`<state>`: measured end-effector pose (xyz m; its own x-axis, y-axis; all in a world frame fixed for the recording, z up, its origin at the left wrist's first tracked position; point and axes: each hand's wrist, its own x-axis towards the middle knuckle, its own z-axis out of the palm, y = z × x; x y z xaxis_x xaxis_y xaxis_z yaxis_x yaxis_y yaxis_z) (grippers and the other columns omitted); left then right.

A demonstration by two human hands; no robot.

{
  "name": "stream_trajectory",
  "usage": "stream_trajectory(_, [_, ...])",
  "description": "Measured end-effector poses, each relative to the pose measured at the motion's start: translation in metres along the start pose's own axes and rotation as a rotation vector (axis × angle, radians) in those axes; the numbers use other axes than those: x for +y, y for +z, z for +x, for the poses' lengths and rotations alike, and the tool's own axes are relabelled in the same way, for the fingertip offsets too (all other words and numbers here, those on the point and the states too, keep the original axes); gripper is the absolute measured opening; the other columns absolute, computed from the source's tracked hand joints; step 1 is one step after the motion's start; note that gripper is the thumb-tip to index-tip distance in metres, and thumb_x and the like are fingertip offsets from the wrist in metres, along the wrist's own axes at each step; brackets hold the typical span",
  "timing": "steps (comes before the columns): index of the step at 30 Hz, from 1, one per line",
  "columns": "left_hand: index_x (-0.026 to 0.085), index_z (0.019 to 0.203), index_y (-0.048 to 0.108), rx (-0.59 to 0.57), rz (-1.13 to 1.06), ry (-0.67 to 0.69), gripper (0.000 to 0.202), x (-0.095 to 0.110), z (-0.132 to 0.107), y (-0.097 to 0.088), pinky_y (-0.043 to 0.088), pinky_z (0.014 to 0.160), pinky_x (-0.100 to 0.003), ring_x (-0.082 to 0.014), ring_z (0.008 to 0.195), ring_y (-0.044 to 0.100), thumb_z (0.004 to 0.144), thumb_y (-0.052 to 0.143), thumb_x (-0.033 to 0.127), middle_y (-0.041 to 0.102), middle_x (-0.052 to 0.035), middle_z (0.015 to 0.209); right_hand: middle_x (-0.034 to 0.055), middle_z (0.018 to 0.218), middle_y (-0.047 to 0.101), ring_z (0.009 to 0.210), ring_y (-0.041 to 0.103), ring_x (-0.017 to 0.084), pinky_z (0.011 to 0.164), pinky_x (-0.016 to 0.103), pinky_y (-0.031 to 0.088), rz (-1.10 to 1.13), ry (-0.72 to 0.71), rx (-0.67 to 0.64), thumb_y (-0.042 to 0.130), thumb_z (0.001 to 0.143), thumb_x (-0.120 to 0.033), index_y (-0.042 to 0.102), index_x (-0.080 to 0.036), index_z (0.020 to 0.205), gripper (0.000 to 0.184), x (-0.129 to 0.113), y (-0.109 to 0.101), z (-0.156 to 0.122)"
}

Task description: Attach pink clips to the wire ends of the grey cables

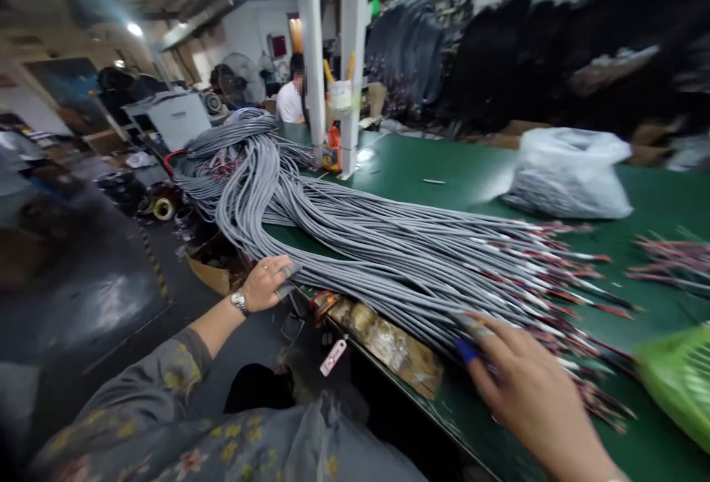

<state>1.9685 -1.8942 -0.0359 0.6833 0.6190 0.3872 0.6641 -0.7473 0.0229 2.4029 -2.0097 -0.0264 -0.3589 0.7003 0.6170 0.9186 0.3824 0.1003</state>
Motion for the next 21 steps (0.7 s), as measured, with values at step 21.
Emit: stream_trajectory(21, [0.016,0.143,0.041,-0.246,0.099,-0.091,0.053,-0.028,0.084,-0.010,0.028,0.114,-0.046,-0.0279,0.141,0.033,0.094,0.040,0.036,0.039,-0.0113,0.151,0.0128,0.104,0.070,0.086,0.063,0.024,0.072,0.033,0.048,-0.198,0.023,-0.317,0.043,0.088,-0.018,0.059,-0.011,0.123,0.039,-0.007,0.008,0.062])
